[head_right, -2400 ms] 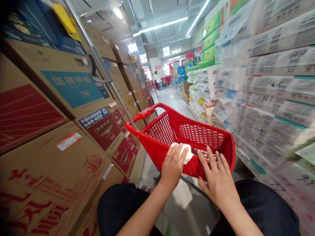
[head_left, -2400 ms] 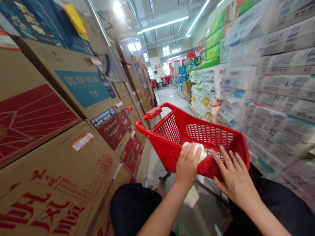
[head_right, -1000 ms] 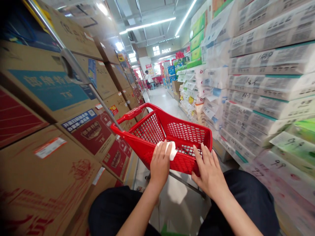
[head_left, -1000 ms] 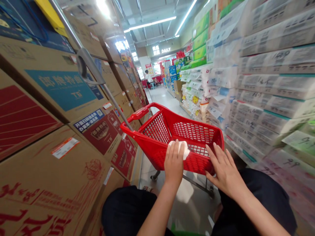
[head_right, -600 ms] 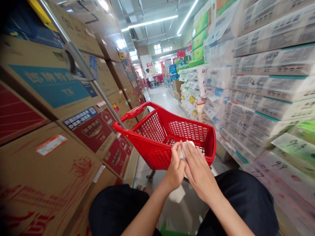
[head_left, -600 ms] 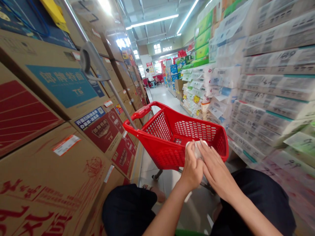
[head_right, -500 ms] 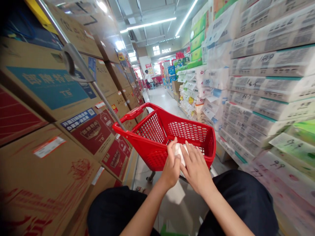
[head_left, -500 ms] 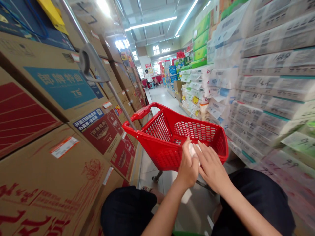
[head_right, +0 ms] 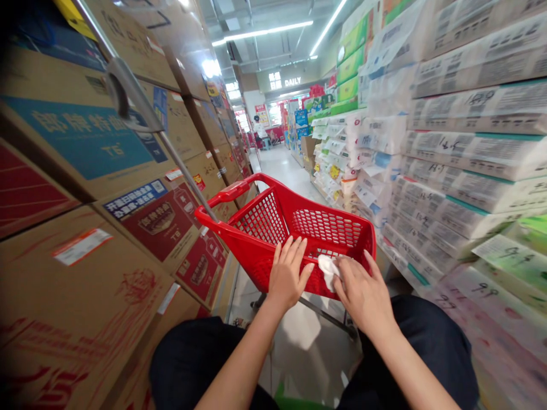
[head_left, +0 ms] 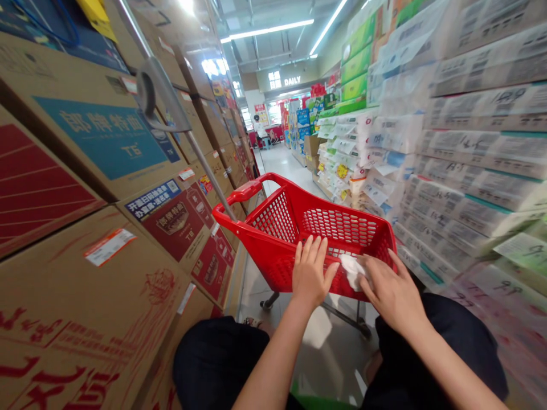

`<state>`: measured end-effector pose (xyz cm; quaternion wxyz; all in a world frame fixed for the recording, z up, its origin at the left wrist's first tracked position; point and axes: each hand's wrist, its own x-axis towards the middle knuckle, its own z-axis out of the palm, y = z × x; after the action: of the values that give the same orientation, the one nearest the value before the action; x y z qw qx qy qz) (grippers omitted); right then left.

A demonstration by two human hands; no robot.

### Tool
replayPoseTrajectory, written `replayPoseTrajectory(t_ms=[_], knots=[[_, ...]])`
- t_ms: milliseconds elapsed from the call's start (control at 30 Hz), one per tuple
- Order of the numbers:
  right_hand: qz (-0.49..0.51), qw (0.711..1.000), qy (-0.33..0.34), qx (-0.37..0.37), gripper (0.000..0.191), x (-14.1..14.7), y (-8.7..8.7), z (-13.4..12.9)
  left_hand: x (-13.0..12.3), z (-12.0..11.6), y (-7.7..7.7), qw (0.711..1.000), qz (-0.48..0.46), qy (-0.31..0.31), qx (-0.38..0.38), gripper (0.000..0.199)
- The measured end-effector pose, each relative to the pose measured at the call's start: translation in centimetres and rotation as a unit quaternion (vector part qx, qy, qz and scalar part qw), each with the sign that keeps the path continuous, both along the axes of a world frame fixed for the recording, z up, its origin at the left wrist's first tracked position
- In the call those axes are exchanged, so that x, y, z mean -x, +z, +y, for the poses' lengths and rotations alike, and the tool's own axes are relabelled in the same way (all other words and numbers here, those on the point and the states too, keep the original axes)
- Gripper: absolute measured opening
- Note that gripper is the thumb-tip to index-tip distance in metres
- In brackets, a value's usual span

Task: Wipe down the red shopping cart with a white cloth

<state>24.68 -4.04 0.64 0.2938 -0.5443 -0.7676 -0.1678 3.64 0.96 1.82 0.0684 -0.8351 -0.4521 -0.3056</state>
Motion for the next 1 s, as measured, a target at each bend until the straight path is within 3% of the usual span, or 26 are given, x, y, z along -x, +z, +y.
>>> replayPoseTrajectory(t_ms=[133,400,533,733,1000], knots=[[0.006,1.000,-0.027,-0.005,0.033,-2.0,-1.0,-1.4,-0.3,-0.5,0.0,1.000,-0.007,-0.005,0.001,0.045],[-0.019,1.000,0.003,-0.009,0.046,3.2,-1.1,0.7,-0.5,-1.0,0.0,1.000,-0.002,-0.023,-0.009,0.036],[-0.018,0.999,0.032,-0.003,0.051,0.8,-1.5,0.6,0.4,-0.5,0.0,0.999,0.002,-0.029,-0.017,0.033],[0.027,0.999,-0.021,0.007,0.055,-4.2,-2.8,-1.6,0.7,0.1,-0.2,0.999,-0.008,-0.046,-0.004,0.026],[0.049,0.996,0.065,0.039,0.057,-2.2,-2.3,-2.8,1.8,0.6,-0.1,0.998,-0.001,-0.059,0.034,0.022]])
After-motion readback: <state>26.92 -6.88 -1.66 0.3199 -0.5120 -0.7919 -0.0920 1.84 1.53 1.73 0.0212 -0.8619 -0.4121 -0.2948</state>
